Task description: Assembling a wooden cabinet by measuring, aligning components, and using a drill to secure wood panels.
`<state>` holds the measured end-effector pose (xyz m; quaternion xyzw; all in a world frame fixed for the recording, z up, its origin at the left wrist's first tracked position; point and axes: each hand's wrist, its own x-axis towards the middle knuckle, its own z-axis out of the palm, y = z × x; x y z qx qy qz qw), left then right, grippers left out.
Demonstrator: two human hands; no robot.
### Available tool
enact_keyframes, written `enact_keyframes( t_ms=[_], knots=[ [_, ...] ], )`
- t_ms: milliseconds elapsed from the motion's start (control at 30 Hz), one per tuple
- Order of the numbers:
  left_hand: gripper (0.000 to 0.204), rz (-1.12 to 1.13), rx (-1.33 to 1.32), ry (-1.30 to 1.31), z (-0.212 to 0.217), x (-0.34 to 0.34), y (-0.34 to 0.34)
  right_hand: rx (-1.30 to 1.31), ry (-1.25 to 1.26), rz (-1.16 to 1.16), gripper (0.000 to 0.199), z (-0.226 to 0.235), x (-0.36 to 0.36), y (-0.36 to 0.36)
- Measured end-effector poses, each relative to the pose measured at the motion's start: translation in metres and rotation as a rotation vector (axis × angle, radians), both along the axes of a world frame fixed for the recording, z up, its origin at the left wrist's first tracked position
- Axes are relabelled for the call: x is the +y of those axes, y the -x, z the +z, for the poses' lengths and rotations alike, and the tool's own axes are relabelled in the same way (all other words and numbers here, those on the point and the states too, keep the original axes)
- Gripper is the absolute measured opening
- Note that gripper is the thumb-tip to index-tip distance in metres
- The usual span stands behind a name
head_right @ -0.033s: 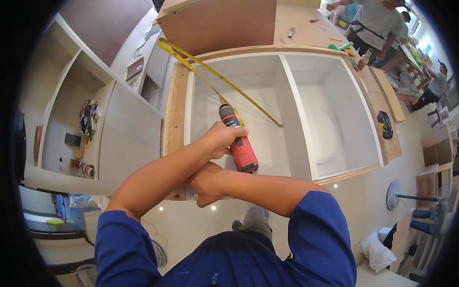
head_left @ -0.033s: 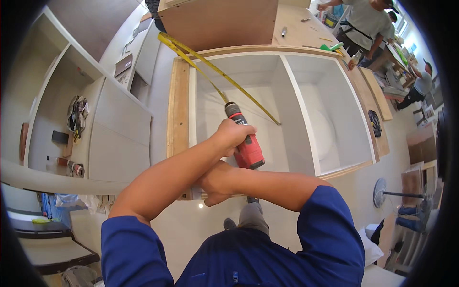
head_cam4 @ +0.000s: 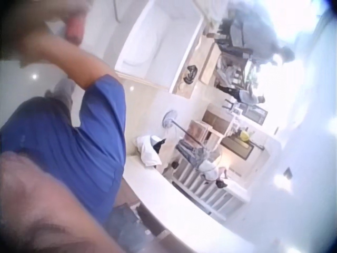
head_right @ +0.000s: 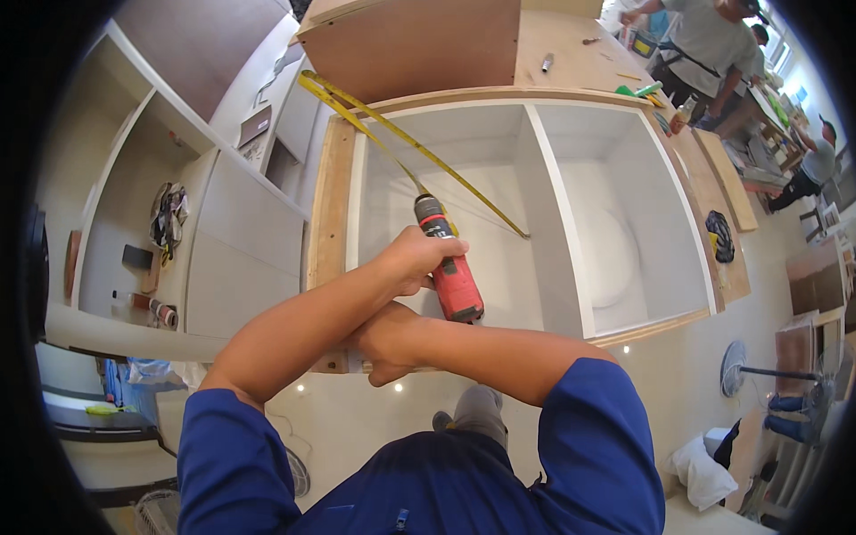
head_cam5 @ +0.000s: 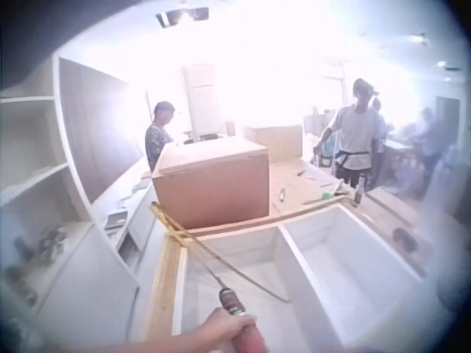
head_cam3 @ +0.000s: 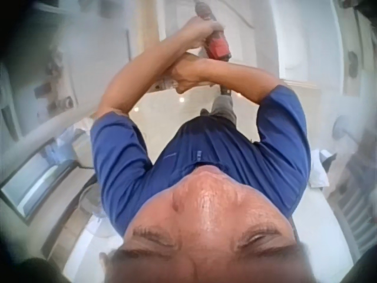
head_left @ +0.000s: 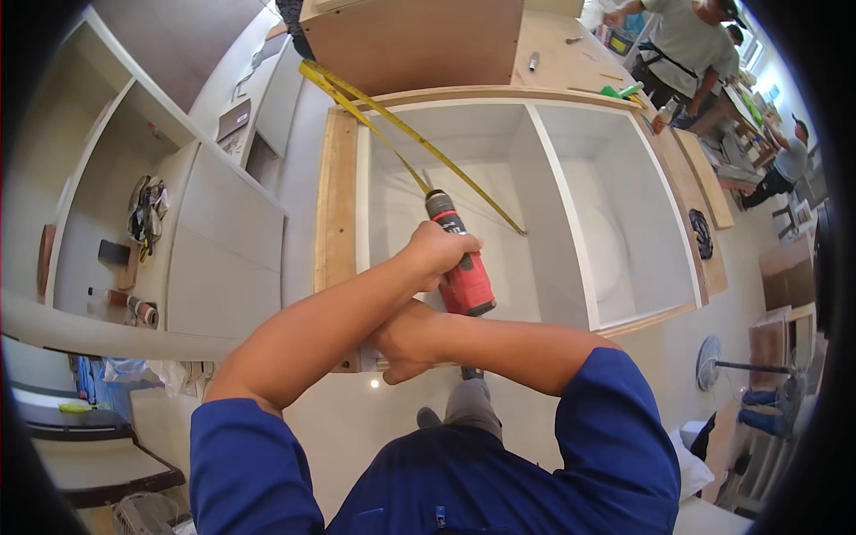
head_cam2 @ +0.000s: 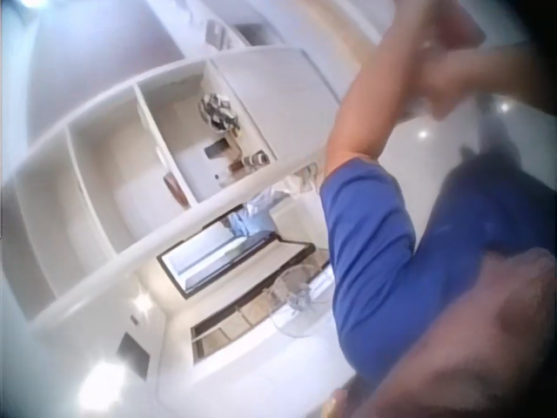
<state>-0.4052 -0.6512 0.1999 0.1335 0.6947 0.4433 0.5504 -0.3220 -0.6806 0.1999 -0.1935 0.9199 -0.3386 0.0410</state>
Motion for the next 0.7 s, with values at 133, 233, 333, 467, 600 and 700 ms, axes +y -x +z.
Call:
enact_keyframes(
  t_ms=[133,233,333,467,600,700],
  knots=[
    [0.033,-0.114,0.164,-0.024,0.024,-0.004,0.004,-0.057,0.025,0.002,0.085,0.007,0.001,0.002],
    [0.037,-0.125,0.162,-0.176,0.067,-0.013,0.022,0.306,0.041,0.012,0.091,-0.004,0.000,0.002],
    [0.045,-0.113,0.260,-0.281,0.133,-0.030,0.042,0.268,-0.039,-0.009,0.099,-0.011,0.002,0.000],
    [0.043,-0.096,0.418,-0.401,0.218,-0.069,0.077,0.257,-0.051,-0.008,0.099,-0.015,0.003,0.001],
    [0.038,-0.017,0.404,-0.404,0.257,-0.098,0.110,0.207,-0.053,0.020,0.098,-0.009,0.000,0.003],
    [0.039,-0.011,0.569,-0.301,0.257,-0.105,0.126,0.172,-0.055,0.024,0.099,-0.007,0.000,0.004]
  ],
)
